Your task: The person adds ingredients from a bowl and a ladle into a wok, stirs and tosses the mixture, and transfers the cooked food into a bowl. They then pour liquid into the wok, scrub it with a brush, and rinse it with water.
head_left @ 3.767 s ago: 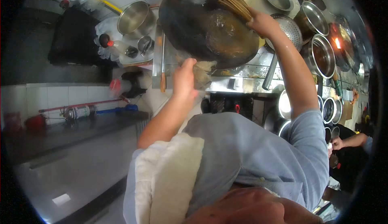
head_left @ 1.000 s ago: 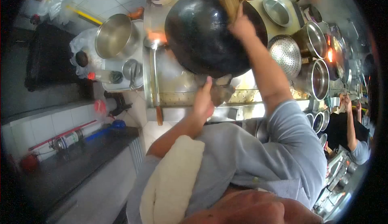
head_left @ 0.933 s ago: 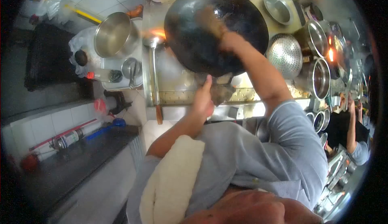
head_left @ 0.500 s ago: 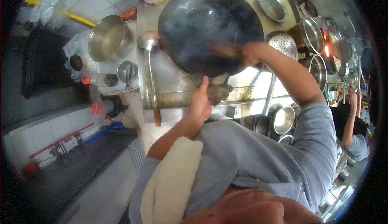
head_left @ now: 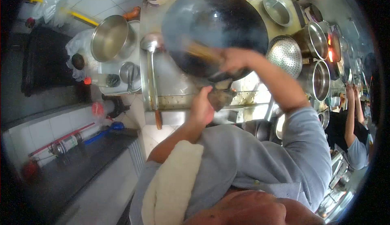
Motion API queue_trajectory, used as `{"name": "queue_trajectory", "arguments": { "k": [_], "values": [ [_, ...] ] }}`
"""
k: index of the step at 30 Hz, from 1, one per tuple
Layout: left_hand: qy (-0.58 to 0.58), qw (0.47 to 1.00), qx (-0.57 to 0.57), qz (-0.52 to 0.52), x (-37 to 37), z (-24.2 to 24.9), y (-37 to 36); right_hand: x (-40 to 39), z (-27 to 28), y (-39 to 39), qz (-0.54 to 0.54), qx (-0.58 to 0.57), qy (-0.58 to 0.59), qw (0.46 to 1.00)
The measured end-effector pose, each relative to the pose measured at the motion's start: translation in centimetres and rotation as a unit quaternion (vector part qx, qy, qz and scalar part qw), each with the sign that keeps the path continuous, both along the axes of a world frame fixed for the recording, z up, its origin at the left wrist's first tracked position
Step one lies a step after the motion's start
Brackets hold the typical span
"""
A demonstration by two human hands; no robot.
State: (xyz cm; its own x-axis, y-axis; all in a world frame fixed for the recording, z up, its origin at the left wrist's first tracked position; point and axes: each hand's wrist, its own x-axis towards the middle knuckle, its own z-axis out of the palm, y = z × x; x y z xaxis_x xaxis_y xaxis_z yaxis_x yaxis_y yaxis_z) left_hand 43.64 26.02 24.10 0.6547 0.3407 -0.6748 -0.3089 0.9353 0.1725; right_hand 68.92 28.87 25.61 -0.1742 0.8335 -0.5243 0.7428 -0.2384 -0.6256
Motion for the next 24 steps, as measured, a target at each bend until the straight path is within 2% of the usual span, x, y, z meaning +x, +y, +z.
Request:
{"name": "queue_trajectory", "arguments": {
  "k": [1,2,3,4,5,7,8,9,10,11,12,15,16,17,18,19,20,22,23,24],
  "values": [
    [0.022,1.0,0.009,-0.003,-0.1,0.3,-0.2,4.3,-1.7,0.9,0.025,-0.096,-0.157,0.983],
    [0.021,1.0,0.014,-0.002,0.1,0.1,-0.1,7.9,-3.1,2.3,0.05,-0.186,-0.313,0.93],
    [0.03,0.999,0.016,-0.003,-0.1,-0.4,-0.1,8.5,-1.5,2.0,-0.132,-0.067,-0.37,0.917],
    [0.037,0.999,0.018,-0.006,-0.1,-0.4,-0.2,8.8,0.5,1.7,-0.308,0.054,-0.408,0.858],
    [0.035,0.999,0.024,-0.003,0.1,-0.3,0.0,8.7,0.3,2.4,-0.309,0.06,-0.409,0.857],
    [0.034,0.999,0.034,-0.009,0.1,0.1,-0.4,6.8,-1.1,3.9,-0.376,0.059,-0.342,0.859],
    [0.037,0.999,0.032,-0.013,0.1,0.0,-0.6,4.7,-2.1,4.1,-0.344,0.038,-0.324,0.88],
    [0.044,0.998,0.05,0.003,0.2,-0.1,-0.7,3.1,-2.1,4.4,-0.15,-0.079,-0.321,0.932],
    [0.048,0.996,0.069,0.021,0.4,-0.3,-0.7,2.3,-7.3,3.5,-0.037,-0.067,-0.295,0.953],
    [0.049,0.997,0.064,0.02,0.3,-0.3,-0.8,-2.2,0.0,2.1,0.037,-0.077,-0.224,0.971],
    [0.025,0.997,0.063,0.022,0.3,-0.3,-0.6,-1.1,1.4,1.8,0.039,-0.078,-0.228,0.97],
    [0.018,0.998,0.059,0.018,0.0,-0.5,-0.8,4.7,3.3,-1.9,-0.035,-0.145,-0.09,0.985],
    [0.031,0.997,0.062,0.015,0.0,-0.6,-0.6,7.0,5.2,-1.4,0.061,-0.156,-0.258,0.951],
    [0.031,0.997,0.064,0.018,-0.1,-0.7,-0.6,10.6,3.7,-1.2,-0.102,-0.131,-0.41,0.897],
    [0.043,0.997,0.065,0.007,-0.2,-0.8,-0.8,11.9,3.1,-0.6,-0.244,0.007,-0.444,0.862],
    [0.052,0.996,0.07,-0.005,0.0,-0.9,-0.7,12.4,3.4,-0.2,-0.379,0.148,-0.461,0.789],
    [0.051,0.996,0.076,-0.003,0.2,-1.2,-0.5,12.3,3.2,0.7,-0.38,0.154,-0.46,0.788],
    [0.01,0.994,0.107,0.03,0.0,-1.7,-1.2,9.1,2.9,3.2,-0.478,0.205,-0.33,0.787],
    [0.013,0.993,0.111,0.031,0.1,-1.7,-1.4,7.7,0.8,4.0,-0.461,0.16,-0.309,0.816],
    [0.029,0.991,0.122,0.038,0.2,-1.7,-1.6,6.1,-1.1,4.9,-0.408,0.048,-0.247,0.878]
  ]
}}
